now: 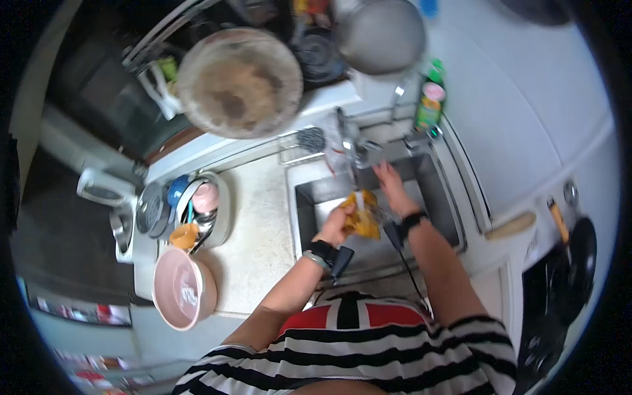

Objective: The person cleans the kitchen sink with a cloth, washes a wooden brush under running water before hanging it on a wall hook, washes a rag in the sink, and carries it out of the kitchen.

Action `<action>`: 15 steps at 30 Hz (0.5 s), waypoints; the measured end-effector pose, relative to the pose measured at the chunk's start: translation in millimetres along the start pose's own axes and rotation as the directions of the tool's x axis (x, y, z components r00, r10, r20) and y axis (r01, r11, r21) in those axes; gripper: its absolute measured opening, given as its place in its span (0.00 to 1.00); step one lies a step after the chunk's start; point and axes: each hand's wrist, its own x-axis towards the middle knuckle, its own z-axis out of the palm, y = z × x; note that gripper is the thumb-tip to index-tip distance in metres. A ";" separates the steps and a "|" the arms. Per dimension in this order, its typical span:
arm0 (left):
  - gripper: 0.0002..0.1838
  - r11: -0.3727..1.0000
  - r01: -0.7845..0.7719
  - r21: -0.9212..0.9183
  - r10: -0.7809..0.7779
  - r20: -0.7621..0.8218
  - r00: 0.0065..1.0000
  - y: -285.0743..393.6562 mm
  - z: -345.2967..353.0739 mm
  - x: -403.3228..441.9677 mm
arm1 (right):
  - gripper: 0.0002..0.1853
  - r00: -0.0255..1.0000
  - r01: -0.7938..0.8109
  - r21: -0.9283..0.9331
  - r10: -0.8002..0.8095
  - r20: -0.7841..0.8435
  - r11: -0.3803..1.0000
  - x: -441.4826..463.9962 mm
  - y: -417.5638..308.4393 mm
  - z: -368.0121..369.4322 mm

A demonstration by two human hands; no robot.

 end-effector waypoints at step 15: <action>0.36 0.754 0.153 -0.639 -0.154 0.054 0.987 -4.5 -10.2 0.0 | 0.17 0.975 0.215 -0.490 -0.162 0.150 0.845 -34.2 70.0 37.8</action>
